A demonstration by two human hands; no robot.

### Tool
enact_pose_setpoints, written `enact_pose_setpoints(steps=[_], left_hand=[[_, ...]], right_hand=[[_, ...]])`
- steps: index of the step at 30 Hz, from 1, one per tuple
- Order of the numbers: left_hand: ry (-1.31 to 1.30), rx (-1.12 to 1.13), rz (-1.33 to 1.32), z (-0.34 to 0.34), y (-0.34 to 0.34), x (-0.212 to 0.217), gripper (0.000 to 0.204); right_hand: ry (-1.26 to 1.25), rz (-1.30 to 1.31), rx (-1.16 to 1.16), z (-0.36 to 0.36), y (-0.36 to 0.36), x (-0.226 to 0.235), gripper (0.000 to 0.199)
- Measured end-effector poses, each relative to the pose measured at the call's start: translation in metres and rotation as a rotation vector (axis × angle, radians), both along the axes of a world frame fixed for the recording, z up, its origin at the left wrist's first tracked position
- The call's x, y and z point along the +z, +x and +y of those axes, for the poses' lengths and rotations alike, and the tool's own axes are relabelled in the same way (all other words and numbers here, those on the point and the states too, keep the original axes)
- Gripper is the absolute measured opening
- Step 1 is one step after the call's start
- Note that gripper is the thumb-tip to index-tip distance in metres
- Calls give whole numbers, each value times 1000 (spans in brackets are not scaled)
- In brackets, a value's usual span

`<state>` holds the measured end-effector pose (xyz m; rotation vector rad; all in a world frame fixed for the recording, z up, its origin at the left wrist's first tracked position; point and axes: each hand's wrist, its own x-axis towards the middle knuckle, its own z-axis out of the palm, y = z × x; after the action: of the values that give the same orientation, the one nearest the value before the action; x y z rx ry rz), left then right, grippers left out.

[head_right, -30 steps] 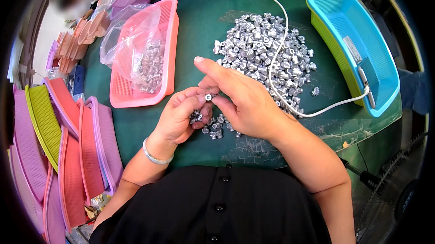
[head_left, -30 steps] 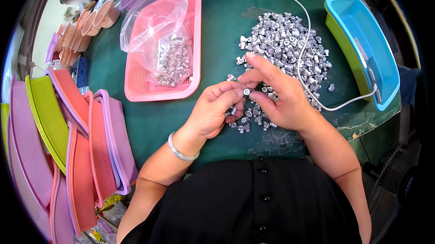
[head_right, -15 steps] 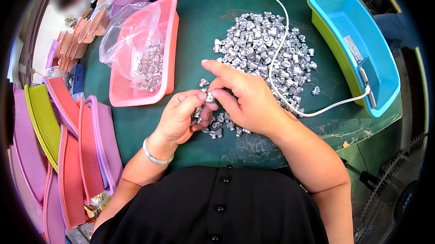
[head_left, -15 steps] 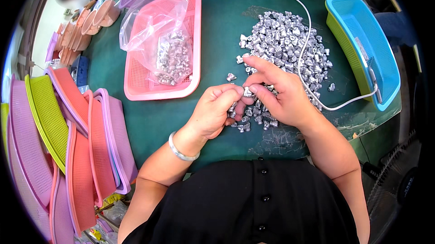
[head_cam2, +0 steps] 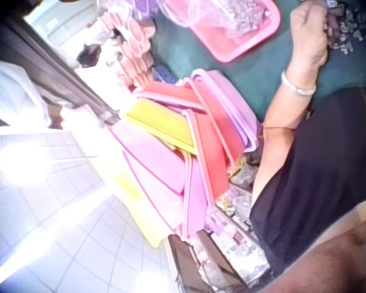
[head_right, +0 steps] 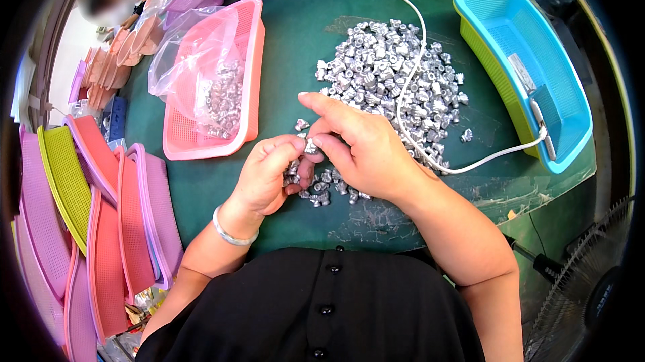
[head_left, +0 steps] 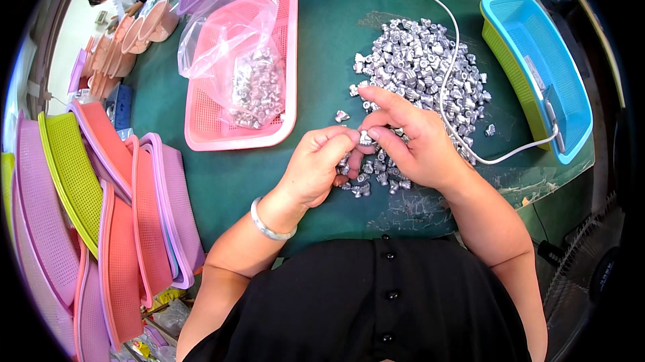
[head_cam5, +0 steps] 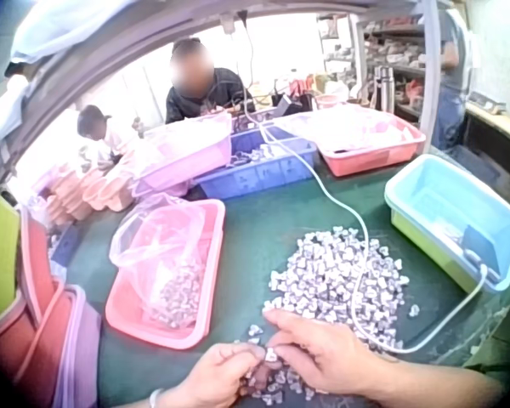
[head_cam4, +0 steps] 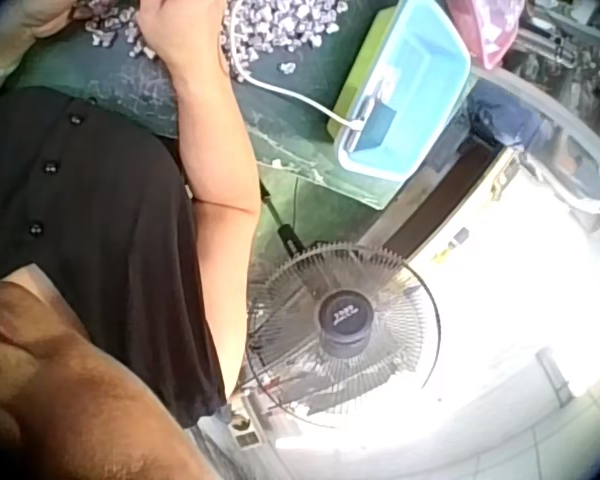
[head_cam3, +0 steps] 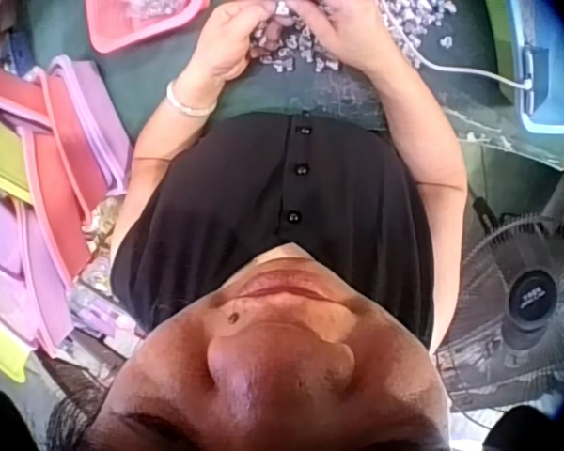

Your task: The person repeatedly picks up small silver metallic components from a pile on a green table, manipulates them with both hands, and places them into a pink basket. The process is continuous and repetitive throughout the clip.

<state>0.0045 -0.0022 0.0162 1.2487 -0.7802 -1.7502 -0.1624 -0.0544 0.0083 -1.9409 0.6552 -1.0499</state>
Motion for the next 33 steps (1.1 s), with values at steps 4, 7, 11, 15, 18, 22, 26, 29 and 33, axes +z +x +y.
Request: enact_pose_setpoints(steps=[4, 7, 11, 15, 18, 22, 26, 29, 33], left_hand=[[19, 2, 23, 0, 0, 0, 27], [29, 8, 4, 0, -1, 1, 26], [12, 64, -31, 1, -2, -2, 23], [-4, 104, -74, 0, 1, -1, 20], [-73, 145, -71, 2, -3, -2, 21], [-125, 128, -108, 2, -3, -7, 19], [-127, 126, -127, 2, -3, -7, 19], [-103, 117, -100, 2, -2, -6, 19], [-44, 124, -27, 2, -3, -2, 18]], right_hand=[[16, -19, 12, 1, 1, 1, 45], [10, -13, 12, 1, 1, 1, 45], [-19, 34, -8, 0, 1, 0, 47], [48, 18, 62, 0, 0, 0, 54], [36, 27, 82, 1, 1, 1, 59], [33, 39, 74, 0, 1, 0, 61], [2, 67, 65, -1, 0, 1, 62], [-10, 65, 57, -1, 0, 1, 62], [-39, 73, 46, -1, 0, 1, 62]])
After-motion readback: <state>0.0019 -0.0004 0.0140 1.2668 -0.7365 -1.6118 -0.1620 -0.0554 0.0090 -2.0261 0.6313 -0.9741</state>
